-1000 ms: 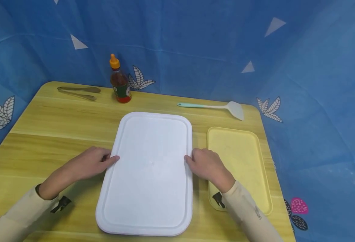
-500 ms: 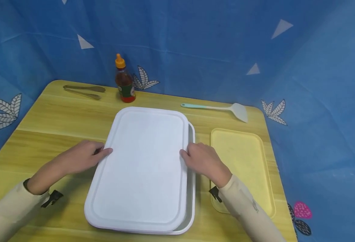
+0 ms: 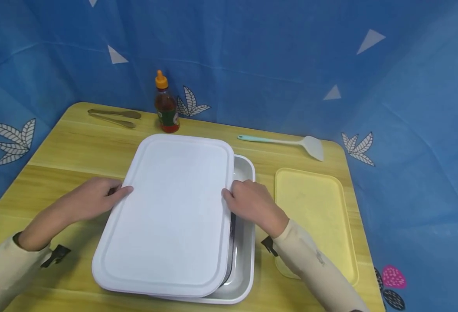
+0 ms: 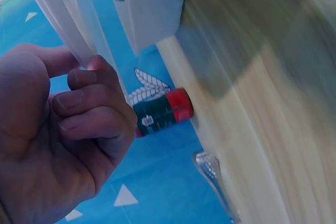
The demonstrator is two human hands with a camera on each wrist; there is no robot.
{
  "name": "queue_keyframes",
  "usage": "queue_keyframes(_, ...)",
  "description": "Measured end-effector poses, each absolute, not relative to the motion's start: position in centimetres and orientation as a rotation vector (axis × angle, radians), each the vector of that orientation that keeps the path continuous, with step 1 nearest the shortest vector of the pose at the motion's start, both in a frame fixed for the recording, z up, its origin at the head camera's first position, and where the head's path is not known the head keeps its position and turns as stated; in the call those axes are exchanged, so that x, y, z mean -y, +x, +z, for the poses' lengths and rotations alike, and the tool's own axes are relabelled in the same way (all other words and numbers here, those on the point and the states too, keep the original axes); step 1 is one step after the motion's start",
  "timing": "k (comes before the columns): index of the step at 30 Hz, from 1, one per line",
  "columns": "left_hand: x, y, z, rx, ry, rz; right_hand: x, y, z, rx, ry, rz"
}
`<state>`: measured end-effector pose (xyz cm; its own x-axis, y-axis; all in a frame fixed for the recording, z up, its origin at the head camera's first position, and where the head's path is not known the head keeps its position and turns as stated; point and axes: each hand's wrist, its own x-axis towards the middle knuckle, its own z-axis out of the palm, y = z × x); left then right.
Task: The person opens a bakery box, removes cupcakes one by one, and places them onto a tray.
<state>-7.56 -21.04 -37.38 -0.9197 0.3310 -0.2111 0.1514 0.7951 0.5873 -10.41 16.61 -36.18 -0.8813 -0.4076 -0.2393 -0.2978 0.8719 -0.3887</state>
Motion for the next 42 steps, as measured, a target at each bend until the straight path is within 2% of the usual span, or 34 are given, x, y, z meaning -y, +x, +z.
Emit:
queue_keyframes(12, 24.5, -6.4, -37.9, -2.727, 0.286, 0.811, -12.8, -11.0, -36.3, -2.669, -0.6, -0.534)
queue_keyframes(34, 29.4, -6.9, -38.1, -2.731, 0.192, 0.79, -7.8, -13.0, -35.3, -2.621, -0.695, -0.565)
queue_keyframes(42, 30.8, -6.6, -36.9, -2.744, 0.166, 0.777, -6.4, -13.9, -34.3, -2.596, -0.734, -0.57)
